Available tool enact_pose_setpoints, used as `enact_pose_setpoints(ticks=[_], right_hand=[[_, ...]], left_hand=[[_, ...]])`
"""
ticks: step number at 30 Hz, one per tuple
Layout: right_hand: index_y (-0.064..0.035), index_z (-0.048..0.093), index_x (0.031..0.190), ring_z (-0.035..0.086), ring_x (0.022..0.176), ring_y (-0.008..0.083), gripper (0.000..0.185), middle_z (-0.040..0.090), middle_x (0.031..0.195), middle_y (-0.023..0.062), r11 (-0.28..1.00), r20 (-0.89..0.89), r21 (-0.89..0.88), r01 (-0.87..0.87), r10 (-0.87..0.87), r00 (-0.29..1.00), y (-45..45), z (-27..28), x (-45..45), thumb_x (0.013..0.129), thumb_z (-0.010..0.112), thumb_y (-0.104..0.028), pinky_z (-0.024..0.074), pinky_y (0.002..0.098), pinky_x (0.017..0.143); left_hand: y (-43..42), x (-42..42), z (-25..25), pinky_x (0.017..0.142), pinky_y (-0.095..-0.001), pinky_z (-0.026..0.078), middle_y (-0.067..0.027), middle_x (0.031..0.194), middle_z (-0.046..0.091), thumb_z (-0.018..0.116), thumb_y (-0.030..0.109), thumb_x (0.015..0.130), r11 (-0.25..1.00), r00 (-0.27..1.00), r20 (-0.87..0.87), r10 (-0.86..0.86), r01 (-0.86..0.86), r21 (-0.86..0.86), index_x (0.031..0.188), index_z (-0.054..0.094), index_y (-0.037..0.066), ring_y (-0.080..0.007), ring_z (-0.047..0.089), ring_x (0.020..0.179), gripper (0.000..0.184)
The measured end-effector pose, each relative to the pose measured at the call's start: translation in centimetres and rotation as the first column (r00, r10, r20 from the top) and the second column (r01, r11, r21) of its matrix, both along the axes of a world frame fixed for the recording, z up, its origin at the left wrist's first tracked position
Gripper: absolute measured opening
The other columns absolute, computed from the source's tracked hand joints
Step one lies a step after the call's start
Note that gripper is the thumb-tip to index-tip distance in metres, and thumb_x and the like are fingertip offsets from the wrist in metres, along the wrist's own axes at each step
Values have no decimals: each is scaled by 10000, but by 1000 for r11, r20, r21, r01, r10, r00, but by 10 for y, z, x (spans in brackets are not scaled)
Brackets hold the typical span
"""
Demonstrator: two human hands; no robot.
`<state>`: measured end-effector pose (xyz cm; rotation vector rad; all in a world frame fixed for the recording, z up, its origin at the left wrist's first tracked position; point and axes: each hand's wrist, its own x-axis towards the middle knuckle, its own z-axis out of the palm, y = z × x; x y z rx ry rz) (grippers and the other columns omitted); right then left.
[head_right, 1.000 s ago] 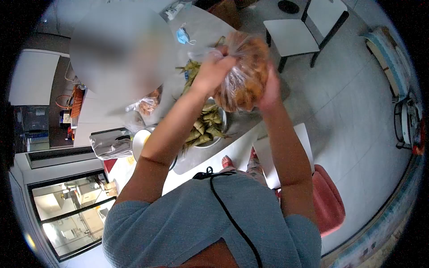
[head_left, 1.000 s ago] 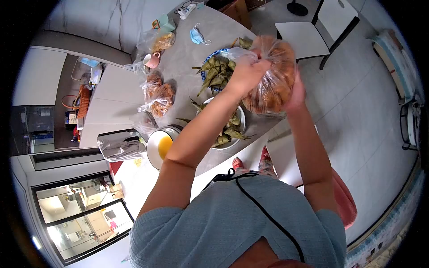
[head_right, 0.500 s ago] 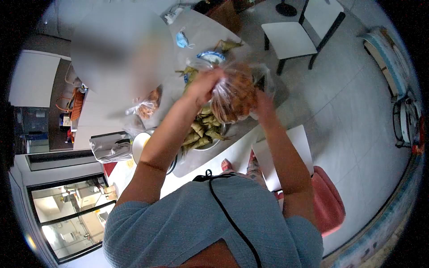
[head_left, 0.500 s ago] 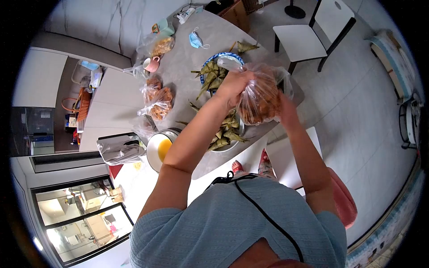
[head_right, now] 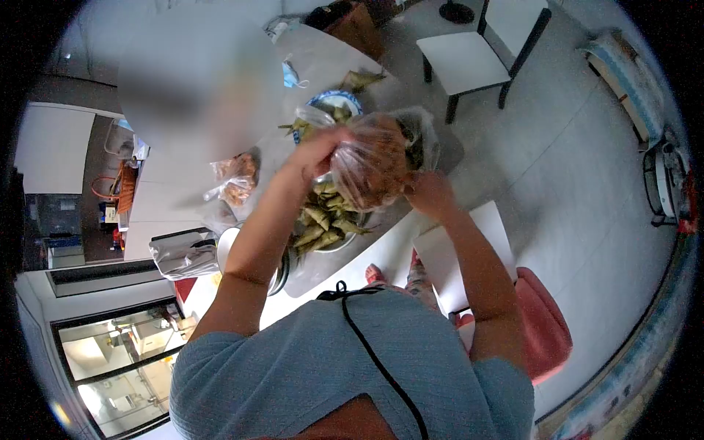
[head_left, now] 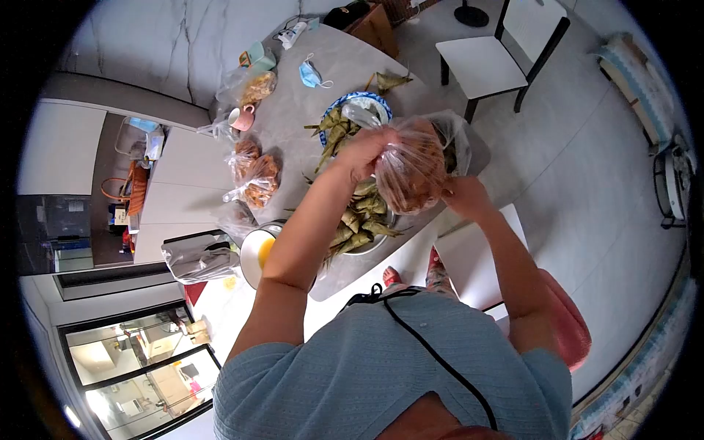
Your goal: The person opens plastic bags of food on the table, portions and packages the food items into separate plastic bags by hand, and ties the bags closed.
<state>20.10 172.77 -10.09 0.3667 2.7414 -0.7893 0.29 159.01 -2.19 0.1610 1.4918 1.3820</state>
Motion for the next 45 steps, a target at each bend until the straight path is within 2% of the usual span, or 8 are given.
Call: enact_pose_setpoints(ticks=[4,6,13,16,19,21,37,45], right_hand=[[-49,581,1077,602,968,269,370,612,1068,141,946,-175,-324,-16,-43,984,7,-31,-19,885,501,-354,489,412,736],[-99,590,1082,604,975,201,387,626,1058,56,-46,290,-946,321,-565,772,-2,-30,-31,905,470,-422,479,364,720],[-113,545,1152,587,1009,158,426,620,1076,10,-55,377,-926,374,-215,901,-8,-28,-51,898,480,-449,460,337,747],[-107,560,1123,567,1035,202,412,630,1058,30,481,350,-806,346,-83,933,-18,-9,-38,854,561,-419,452,382,797],[-122,588,1098,565,975,235,363,648,963,44,953,-484,302,-33,183,856,-23,-41,-14,779,635,-288,450,387,760],[-108,597,1031,541,966,290,295,607,987,58,858,-146,473,-200,300,943,-9,-58,-17,753,635,-201,443,428,805],[-56,610,1045,640,862,305,223,647,999,118,937,234,344,-68,-15,972,47,-34,-103,836,558,-113,512,393,724],[-27,665,936,550,747,115,190,623,797,21,671,-266,-720,176,-501,824,67,51,-112,821,630,-173,441,273,702]], left_hand=[[-10,2,12,619,-298,519,-47,781,595,616,67,792,1000,998,-62,10,-10,8,843,591,35,-148,583,672,65],[-15,8,22,604,-292,516,-41,772,593,619,72,793,1000,995,-101,21,-19,21,845,596,40,-141,578,661,66],[-36,1,19,526,-255,473,-30,746,582,615,50,758,987,982,-104,155,-159,-37,865,594,10,-120,564,630,116],[-53,1,10,597,-281,502,-45,796,607,622,61,777,985,983,-71,167,-169,-18,880,611,5,-144,589,697,117],[-70,4,-8,683,-305,522,-61,857,636,621,72,798,983,984,-119,131,-145,-115,881,640,-6,-169,610,780,115],[-76,13,-9,708,-304,516,-63,869,640,612,76,804,968,979,-169,117,-150,-199,868,650,-13,-169,605,801,116],[-68,90,-46,669,-320,456,-82,877,597,607,139,833,954,999,19,-26,31,-298,972,629,21,-171,562,763,184],[-52,100,-101,507,-268,377,-10,719,552,595,134,790,992,990,-78,120,-122,-19,866,608,63,-96,506,621,105]])
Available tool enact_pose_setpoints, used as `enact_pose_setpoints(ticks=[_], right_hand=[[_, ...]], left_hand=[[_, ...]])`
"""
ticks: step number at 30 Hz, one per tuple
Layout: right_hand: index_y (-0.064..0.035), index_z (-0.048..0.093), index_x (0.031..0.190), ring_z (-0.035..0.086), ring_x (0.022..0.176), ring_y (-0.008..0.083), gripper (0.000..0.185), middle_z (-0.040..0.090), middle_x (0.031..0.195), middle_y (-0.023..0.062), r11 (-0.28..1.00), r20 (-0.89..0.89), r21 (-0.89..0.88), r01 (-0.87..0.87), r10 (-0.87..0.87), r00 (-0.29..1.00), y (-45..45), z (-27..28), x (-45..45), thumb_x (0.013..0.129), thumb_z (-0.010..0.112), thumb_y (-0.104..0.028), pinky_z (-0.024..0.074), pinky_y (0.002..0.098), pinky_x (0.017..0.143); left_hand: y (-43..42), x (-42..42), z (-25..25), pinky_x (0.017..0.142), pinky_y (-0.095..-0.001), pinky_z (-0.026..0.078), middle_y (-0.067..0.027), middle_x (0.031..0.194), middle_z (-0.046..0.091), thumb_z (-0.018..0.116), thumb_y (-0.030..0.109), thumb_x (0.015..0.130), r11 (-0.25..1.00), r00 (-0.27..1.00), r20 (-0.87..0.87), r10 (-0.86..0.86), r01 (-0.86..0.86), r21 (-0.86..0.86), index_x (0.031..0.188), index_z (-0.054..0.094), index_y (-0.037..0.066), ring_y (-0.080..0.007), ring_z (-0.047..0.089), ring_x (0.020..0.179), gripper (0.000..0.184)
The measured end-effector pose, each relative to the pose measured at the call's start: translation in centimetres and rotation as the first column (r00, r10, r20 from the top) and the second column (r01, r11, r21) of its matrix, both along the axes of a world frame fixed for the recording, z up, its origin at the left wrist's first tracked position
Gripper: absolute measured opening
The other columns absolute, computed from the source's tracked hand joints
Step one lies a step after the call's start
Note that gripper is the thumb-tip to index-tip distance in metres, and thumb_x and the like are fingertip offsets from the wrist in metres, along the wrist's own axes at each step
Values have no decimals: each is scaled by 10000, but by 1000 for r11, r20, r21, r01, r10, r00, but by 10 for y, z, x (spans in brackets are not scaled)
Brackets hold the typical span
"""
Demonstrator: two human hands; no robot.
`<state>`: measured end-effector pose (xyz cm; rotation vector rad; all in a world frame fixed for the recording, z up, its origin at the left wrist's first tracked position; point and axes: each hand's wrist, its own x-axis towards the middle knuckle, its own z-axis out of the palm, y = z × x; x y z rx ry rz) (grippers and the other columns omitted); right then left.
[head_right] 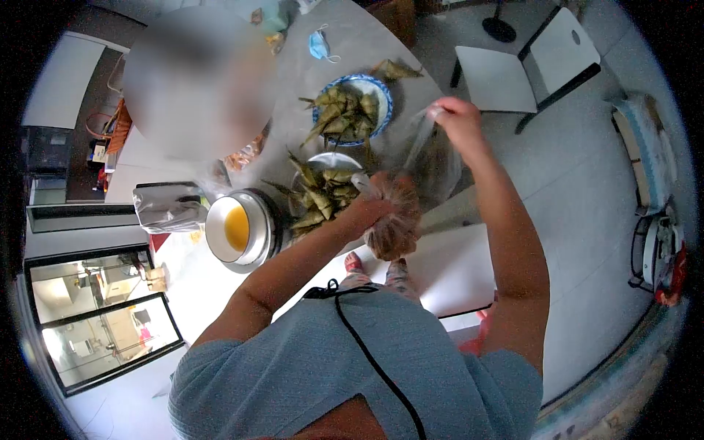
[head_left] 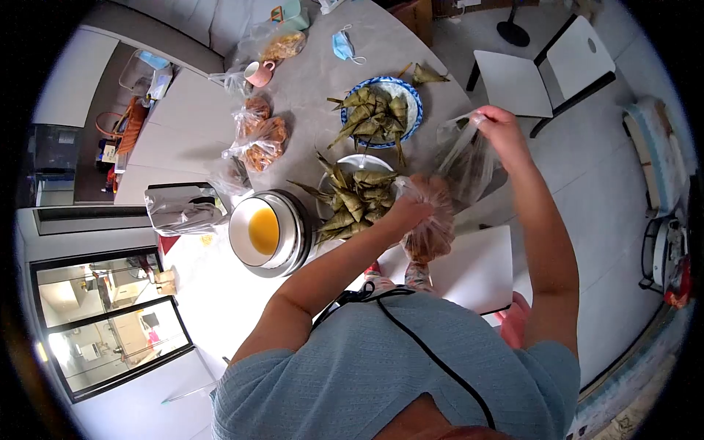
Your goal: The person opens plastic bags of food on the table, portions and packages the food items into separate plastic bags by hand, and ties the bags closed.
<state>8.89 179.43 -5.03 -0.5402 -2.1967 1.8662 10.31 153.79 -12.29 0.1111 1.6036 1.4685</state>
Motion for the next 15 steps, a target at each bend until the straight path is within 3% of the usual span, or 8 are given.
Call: enact_pose_setpoints(ticks=[1,2,5,6,8,10,13,15], right_hand=[[-47,672,935,546,728,108,168,621,792,14,987,47,144,-72,66,997,-1,19,5,832,612,-167,437,263,688],[-47,672,935,546,728,108,168,621,792,14,985,50,150,-80,73,996,3,30,4,832,612,-167,437,263,688],[-39,672,942,473,723,44,160,596,822,-40,959,-130,272,-85,124,984,15,55,9,862,581,-144,385,201,666],[-39,672,942,473,723,44,160,596,822,-40,957,-127,277,-86,125,984,17,66,8,862,581,-144,385,201,666],[-44,676,936,473,741,49,158,599,830,-42,967,-56,209,-149,163,985,19,81,6,862,566,-130,381,195,685],[-45,675,930,464,737,49,155,589,821,-46,958,-86,244,-153,179,980,19,84,1,863,563,-128,377,195,684],[-43,671,919,450,728,52,148,574,807,-51,958,-108,242,-152,183,977,24,80,-8,864,558,-121,371,195,681],[-41,668,913,446,724,54,143,568,801,-52,968,-92,203,-151,172,981,31,64,-13,865,557,-118,369,195,679]], left_hand=[[3,-1,-1,512,-277,385,-10,719,553,590,142,796,1000,999,-31,22,-22,-20,866,611,59,-101,510,622,110],[5,-2,-3,512,-277,385,-10,719,553,590,142,796,999,999,-28,30,-30,-14,866,611,59,-101,510,622,110],[7,-6,-33,530,-306,406,-27,705,559,577,160,807,998,993,-116,25,-33,-62,873,613,48,-130,528,629,135],[7,-11,-64,546,-326,415,-52,713,571,571,158,810,1000,883,-468,-22,26,2,877,609,43,-169,548,639,139],[16,-12,-79,562,-345,425,-77,720,584,564,156,812,994,653,-757,-29,100,47,882,606,37,-207,568,648,144],[27,-9,-63,614,-390,460,-154,792,625,573,207,810,988,967,-238,85,-113,-106,886,588,28,-303,612,726,195],[38,-11,-38,682,-427,483,-209,866,639,577,275,805,960,914,-402,47,-152,-236,921,589,10,-362,624,812,290],[40,-19,-65,710,-435,486,-221,893,638,579,308,803,955,861,-507,-34,-122,-271,954,594,10,-362,625,846,334]])
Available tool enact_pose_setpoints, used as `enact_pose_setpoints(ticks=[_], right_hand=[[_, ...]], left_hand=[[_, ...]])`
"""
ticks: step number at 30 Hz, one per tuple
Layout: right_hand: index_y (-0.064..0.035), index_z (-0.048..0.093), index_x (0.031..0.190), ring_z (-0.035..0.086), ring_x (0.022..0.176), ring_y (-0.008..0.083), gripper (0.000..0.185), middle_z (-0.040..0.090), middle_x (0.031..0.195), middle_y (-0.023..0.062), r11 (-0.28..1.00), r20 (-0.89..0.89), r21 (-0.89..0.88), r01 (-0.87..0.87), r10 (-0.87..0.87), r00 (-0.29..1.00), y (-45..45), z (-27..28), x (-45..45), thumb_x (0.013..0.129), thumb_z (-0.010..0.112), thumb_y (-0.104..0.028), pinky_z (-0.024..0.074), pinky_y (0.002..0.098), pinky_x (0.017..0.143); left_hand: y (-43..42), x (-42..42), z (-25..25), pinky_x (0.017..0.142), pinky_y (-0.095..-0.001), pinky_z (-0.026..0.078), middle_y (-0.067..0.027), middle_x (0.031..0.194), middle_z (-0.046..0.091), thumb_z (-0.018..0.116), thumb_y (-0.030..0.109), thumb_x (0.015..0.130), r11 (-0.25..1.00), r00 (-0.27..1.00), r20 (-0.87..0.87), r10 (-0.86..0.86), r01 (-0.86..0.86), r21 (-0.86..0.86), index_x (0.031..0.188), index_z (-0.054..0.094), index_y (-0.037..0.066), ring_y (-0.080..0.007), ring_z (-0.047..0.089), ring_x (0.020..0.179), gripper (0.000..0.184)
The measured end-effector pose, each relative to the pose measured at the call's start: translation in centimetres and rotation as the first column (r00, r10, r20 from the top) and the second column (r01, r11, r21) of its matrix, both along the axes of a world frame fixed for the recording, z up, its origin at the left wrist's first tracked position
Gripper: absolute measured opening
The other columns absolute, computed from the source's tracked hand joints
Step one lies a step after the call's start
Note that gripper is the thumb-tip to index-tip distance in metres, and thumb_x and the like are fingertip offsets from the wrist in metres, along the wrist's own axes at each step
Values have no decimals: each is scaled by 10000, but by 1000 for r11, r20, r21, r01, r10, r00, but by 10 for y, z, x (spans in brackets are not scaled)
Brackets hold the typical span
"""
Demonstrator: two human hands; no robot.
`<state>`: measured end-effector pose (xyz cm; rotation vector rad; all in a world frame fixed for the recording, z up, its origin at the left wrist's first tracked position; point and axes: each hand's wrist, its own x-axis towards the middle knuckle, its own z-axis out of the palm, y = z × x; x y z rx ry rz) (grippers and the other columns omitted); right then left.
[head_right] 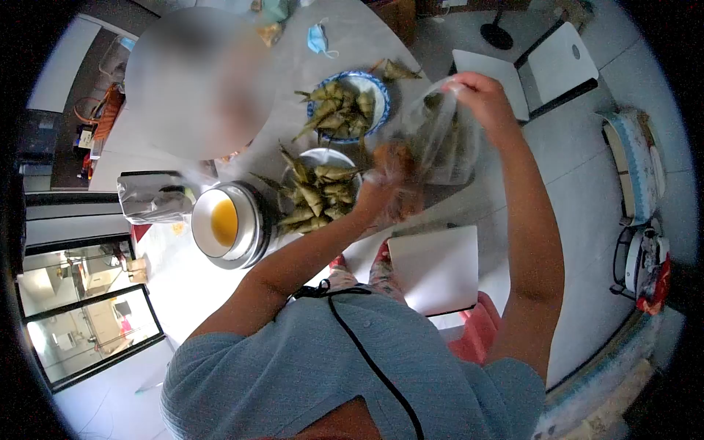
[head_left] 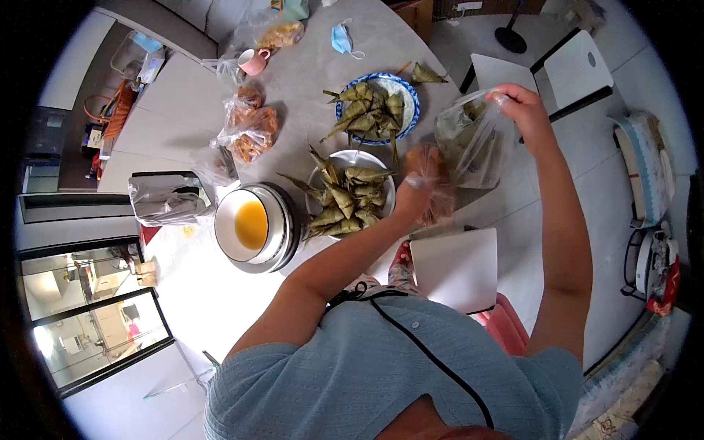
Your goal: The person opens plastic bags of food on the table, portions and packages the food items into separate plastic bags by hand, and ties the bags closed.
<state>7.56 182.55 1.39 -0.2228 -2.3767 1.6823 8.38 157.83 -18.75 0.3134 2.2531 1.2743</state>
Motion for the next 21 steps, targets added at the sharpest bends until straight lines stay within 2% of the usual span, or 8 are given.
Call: enact_pose_setpoints(ticks=[3,5,7,11,13,15,19,21], right_hand=[[-45,671,945,531,757,117,203,616,815,9,992,95,114,-47,37,995,13,-39,-5,867,549,-188,430,281,722],[-55,663,947,533,774,126,181,615,819,22,969,233,207,-133,83,969,13,-70,-8,868,544,-166,433,281,730],[-61,660,943,538,780,140,166,615,830,35,967,261,224,-117,56,964,1,-83,-7,869,542,-152,434,281,732],[-68,637,995,589,851,207,173,625,951,88,921,205,362,-143,72,976,-14,-80,-1,855,536,-76,454,316,774],[-70,610,1066,589,926,237,239,607,1043,107,876,197,459,-152,67,978,-22,-70,8,845,521,-44,455,335,821],[-73,583,1136,590,1001,266,316,590,1135,126,821,200,546,-167,66,978,-29,-60,19,836,506,-11,455,354,868],[-104,463,1308,453,1226,293,537,467,1330,146,829,280,533,-169,15,960,-39,-41,28,799,461,64,363,368,1028],[-115,457,1316,426,1251,291,563,454,1350,131,692,16,722,-15,4,1000,-45,-38,34,782,467,66,333,375,1056]], left_hand=[[6,-11,-99,748,-440,487,-227,945,636,577,339,808,983,980,-151,-130,107,-151,1020,594,12,-359,627,892,390],[2,-11,-95,758,-438,485,-222,970,636,572,337,815,959,965,-181,-189,142,-246,1052,591,13,-357,627,904,402],[-5,-3,-23,783,-436,488,-206,988,640,589,338,813,977,984,178,-26,63,-202,1075,578,10,-350,629,910,421],[-44,2,-2,794,-420,495,-188,975,652,615,316,800,998,998,31,-58,58,4,1089,571,14,-341,636,895,420],[-70,-10,74,780,-346,501,-145,1003,631,618,223,859,949,980,15,-200,198,-244,1110,541,12,-221,620,903,337],[-107,-37,41,791,-307,496,-121,1017,633,578,116,880,983,997,-72,-31,43,177,1125,538,19,-192,615,912,267],[-165,-57,162,731,-265,483,-72,936,641,539,45,874,937,936,-284,209,-109,331,1052,572,24,-145,607,806,182],[-189,-54,219,755,-235,459,-43,1005,597,529,0,875,839,904,-312,291,-85,538,1056,567,18,-111,566,846,186]])
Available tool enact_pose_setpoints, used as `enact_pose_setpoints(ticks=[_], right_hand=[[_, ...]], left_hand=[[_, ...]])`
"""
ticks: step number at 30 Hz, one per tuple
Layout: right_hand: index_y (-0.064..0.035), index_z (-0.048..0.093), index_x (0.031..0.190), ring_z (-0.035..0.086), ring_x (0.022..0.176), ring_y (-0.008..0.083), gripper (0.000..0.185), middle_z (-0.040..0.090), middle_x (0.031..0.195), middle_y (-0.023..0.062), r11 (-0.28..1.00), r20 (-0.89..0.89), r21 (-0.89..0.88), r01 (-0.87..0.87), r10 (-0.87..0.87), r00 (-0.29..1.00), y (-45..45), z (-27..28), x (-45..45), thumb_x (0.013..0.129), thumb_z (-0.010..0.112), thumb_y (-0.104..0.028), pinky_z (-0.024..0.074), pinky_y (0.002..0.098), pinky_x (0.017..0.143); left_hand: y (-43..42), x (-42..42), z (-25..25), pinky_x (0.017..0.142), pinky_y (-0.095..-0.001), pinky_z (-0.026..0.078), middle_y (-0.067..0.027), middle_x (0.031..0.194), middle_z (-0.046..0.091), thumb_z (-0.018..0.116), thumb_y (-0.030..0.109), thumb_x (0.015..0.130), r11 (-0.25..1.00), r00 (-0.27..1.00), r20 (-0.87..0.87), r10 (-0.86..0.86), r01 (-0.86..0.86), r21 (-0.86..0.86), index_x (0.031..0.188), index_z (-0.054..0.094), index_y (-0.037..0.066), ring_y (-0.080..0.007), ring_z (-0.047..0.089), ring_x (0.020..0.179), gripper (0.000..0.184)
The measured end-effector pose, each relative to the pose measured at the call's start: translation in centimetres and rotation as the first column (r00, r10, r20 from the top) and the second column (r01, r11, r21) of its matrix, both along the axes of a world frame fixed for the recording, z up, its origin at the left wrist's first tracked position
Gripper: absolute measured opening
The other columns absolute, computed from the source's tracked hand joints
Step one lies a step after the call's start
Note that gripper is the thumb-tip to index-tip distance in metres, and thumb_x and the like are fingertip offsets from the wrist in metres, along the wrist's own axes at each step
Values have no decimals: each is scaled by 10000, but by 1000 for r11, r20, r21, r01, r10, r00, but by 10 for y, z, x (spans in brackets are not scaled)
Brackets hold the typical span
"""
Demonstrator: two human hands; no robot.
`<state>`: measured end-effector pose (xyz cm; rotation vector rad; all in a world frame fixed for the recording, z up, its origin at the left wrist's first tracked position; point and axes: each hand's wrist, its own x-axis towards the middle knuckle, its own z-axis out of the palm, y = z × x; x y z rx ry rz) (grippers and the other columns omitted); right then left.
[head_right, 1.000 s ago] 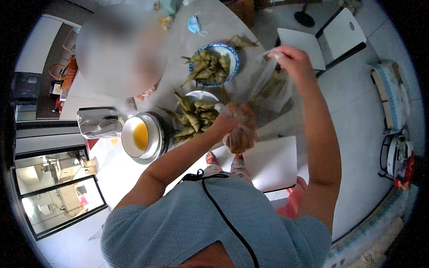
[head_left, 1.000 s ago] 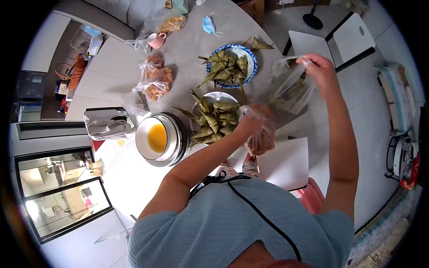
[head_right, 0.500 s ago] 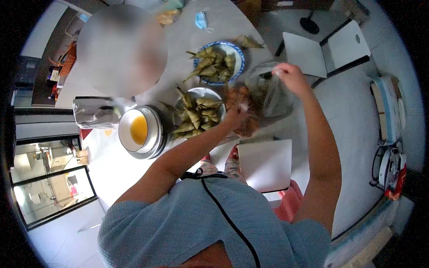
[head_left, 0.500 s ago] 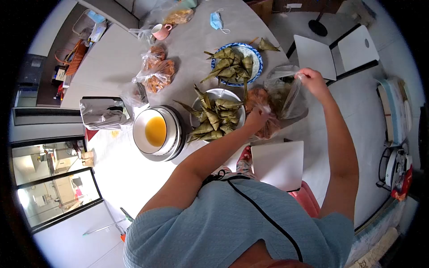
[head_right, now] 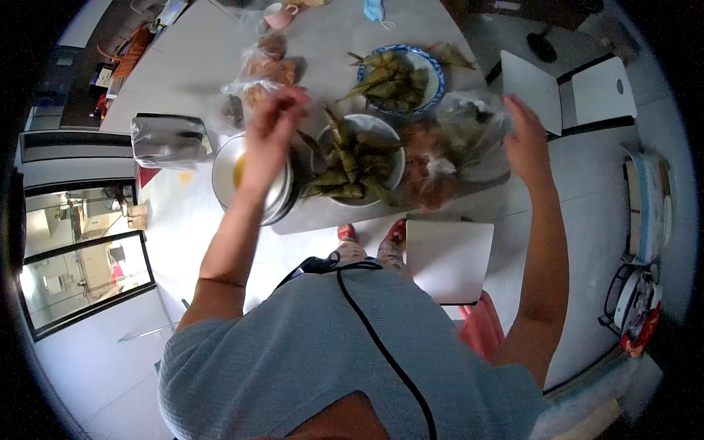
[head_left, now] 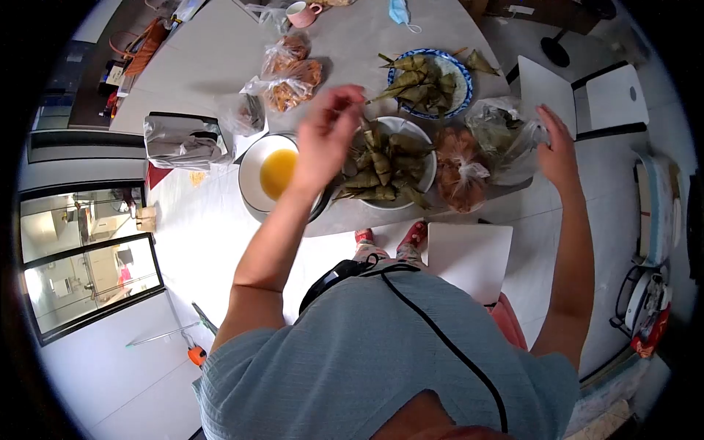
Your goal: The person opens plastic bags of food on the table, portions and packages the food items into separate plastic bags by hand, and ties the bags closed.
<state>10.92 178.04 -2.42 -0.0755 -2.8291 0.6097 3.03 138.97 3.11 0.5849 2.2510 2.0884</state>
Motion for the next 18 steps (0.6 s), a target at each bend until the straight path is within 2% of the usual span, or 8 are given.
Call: enact_pose_setpoints(ticks=[2,4,5,7,10,11,13,18], right_hand=[[-115,438,1331,419,1258,282,558,450,1357,115,1000,-39,2,5,-5,999,-13,13,8,799,471,48,331,368,1062],[-103,470,1307,438,1247,263,492,470,1341,108,979,-140,-174,103,-128,982,-32,22,17,831,484,20,341,353,1048],[-103,470,1307,438,1247,263,492,470,1341,108,981,-141,-166,104,-128,982,-38,23,23,831,484,20,341,353,1048],[-100,521,1260,478,1210,249,405,519,1293,96,926,-124,-339,166,-219,968,-51,17,34,866,487,-14,362,342,1021],[-93,557,1214,524,1155,244,349,568,1231,90,916,-150,-352,195,-261,954,-79,-2,54,877,487,-30,387,339,987],[-93,557,1214,524,1155,244,349,568,1231,90,920,-145,-342,191,-253,957,-90,-9,60,877,487,-30,387,339,987],[-68,560,1196,547,1117,242,333,581,1201,114,882,-62,-406,241,-289,955,-114,-27,73,874,486,-28,403,337,966],[-45,563,1186,557,1096,252,345,594,1168,146,922,64,-320,217,-208,976,-171,-49,106,851,486,-17,411,344,954]], left_hand=[[-24,8,44,770,-241,452,-59,1020,575,520,-13,879,999,975,-220,43,-36,39,1053,562,11,-121,558,878,181],[-45,23,78,756,-244,451,-76,959,558,529,-3,873,992,886,-447,123,-121,33,1052,555,3,-132,548,851,181],[-57,29,90,728,-245,451,-79,920,549,547,15,871,995,857,-506,95,-68,72,1074,546,12,-129,542,819,203],[-78,45,106,637,-249,448,-79,856,538,585,69,869,992,814,-579,50,27,123,1142,509,38,-125,529,731,285],[-94,62,131,466,-254,414,-58,761,541,607,127,879,964,722,-691,-38,208,164,1188,452,74,-121,505,578,350],[-112,62,141,514,-258,424,-59,834,554,590,196,887,926,695,-671,-258,376,33,1252,419,187,-123,503,615,403],[-132,65,152,552,-247,428,-24,876,572,593,332,879,838,637,-640,-430,545,-21,1281,416,323,-112,501,626,439],[-187,74,154,508,-183,405,71,687,561,619,471,838,812,631,-682,-370,576,93,928,568,264,-45,506,546,231]])
